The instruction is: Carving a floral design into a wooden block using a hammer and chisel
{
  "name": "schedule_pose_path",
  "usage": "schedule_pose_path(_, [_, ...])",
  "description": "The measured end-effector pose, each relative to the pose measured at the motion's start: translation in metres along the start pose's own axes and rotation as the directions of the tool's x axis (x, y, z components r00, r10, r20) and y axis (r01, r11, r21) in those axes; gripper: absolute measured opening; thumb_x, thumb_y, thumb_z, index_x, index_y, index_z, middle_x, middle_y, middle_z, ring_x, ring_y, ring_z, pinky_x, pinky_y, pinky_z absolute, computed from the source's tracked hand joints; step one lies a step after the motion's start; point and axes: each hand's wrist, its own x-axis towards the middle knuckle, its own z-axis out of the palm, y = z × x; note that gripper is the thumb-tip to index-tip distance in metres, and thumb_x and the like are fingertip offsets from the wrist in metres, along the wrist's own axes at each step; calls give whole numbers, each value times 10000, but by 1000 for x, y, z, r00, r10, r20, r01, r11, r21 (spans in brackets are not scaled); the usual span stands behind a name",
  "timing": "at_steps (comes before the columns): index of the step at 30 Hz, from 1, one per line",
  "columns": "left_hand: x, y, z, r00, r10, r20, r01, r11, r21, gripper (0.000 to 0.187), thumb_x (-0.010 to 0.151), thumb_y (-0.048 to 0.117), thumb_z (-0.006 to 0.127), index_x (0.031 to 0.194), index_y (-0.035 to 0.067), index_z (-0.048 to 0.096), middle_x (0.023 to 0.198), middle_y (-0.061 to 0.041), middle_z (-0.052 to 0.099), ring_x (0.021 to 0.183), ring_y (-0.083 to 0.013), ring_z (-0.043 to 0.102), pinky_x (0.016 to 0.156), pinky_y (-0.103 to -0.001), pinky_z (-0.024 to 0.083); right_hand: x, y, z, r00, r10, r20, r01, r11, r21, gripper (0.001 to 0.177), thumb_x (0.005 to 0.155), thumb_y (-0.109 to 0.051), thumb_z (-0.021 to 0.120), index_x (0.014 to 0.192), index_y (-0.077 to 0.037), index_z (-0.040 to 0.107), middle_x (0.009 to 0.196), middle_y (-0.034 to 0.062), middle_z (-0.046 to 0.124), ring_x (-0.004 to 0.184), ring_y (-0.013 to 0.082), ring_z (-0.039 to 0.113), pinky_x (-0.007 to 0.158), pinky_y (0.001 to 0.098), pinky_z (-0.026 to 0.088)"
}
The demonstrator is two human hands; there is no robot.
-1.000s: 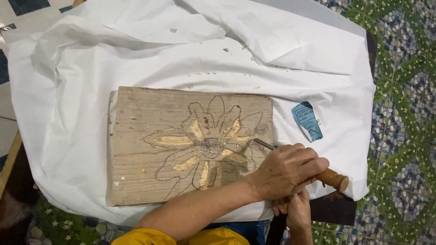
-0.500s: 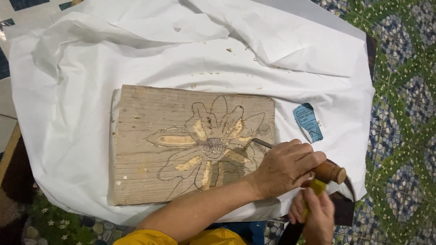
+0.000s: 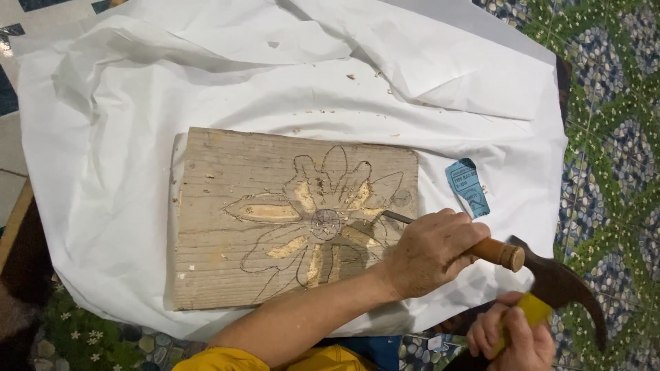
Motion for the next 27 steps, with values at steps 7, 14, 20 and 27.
schedule_pose_path(7, [5, 1, -3, 1000, -25, 11, 25, 1000, -13, 297, 896, 96, 692, 1146, 88, 532, 891, -52, 629, 771, -217, 591, 755, -358, 484, -2, -10, -42, 940, -34, 339, -106, 916, 386, 321, 1156, -353, 368, 1324, -204, 598, 591, 85, 539, 497, 237, 542, 452, 444, 439])
schedule_pose_path(14, [11, 11, -11, 1000, 3, -18, -3, 1000, 29, 253, 844, 19, 712, 1022, 73, 540, 821, -50, 630, 725, -208, 597, 641, -332, 462, -18, -19, 4, 951, -237, 197, 237, 971, 23, 346, 1083, -368, 543, 1297, -97, 527, 519, -20, 541, 370, 92, 525, 329, 283, 504])
schedule_pose_path(20, [7, 0, 2, 999, 45, -17, -43, 997, 63, 272, 849, 23, 733, 1055, 41, 556, 843, -73, 656, 744, -222, 630, 672, -328, 486, -18, -10, -6, 981, -152, 121, 155, 988, -16, 207, 1070, -206, 383, 1262, -234, 453, 575, 10, 499, 426, 140, 463, 398, 333, 475])
schedule_pose_path(27, [5, -4, 10, 997, 80, -14, -78, 992, 95, 247, 856, 5, 732, 1068, 15, 606, 886, -79, 694, 770, -205, 642, 714, -320, 510, 0, -13, -13, 807, -389, 444, 262, 910, 322, 479, 1192, -466, 579, 1446, -65, 509, 717, 90, 683, 602, 191, 699, 507, 392, 633])
